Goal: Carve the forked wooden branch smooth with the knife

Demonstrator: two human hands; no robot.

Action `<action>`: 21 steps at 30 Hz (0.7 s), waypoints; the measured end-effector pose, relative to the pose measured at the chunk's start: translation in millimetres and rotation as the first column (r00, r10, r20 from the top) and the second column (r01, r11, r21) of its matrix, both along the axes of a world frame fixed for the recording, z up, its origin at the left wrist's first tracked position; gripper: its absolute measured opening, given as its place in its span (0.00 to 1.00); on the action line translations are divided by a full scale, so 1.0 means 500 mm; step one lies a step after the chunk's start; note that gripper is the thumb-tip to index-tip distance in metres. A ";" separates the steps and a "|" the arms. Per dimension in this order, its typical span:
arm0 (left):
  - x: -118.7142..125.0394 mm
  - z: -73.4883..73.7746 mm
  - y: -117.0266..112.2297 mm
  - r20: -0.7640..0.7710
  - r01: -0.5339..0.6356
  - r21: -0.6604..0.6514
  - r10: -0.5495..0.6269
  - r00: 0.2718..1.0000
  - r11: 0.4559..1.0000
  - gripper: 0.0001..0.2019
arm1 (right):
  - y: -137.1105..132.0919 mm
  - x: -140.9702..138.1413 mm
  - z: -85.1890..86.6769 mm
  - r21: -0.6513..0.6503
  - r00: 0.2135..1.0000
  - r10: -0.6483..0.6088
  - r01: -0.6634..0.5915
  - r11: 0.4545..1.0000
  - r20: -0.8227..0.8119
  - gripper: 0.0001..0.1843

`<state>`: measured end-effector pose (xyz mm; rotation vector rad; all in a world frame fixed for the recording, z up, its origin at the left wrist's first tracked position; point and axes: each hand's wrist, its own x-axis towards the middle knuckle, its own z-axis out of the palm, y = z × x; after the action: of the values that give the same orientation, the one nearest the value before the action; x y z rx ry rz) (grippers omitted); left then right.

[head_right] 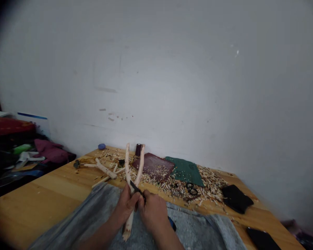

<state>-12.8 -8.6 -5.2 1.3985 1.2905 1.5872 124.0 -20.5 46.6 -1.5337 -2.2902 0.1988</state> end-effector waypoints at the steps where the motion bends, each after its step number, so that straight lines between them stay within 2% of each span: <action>1: 0.001 0.001 -0.002 0.003 -0.001 0.000 0.001 1.000 1.000 0.24 | -0.001 0.000 0.002 0.001 1.000 -0.008 0.008 1.000 0.003 0.18; 10: 0.005 0.005 -0.010 0.002 -0.032 0.006 0.032 0.999 0.999 0.22 | -0.002 -0.003 0.000 -0.020 1.000 -0.001 0.000 1.000 -0.011 0.19; 21: 0.013 0.034 -0.021 -0.181 -0.150 -0.004 0.147 0.972 0.989 0.17 | -0.007 -0.014 -0.006 -0.003 0.997 -0.055 0.055 0.998 0.051 0.19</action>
<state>-6.2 -18.9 11.9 1.4927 1.5442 1.5692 117.1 -24.0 43.7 -1.6191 -2.2846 0.1517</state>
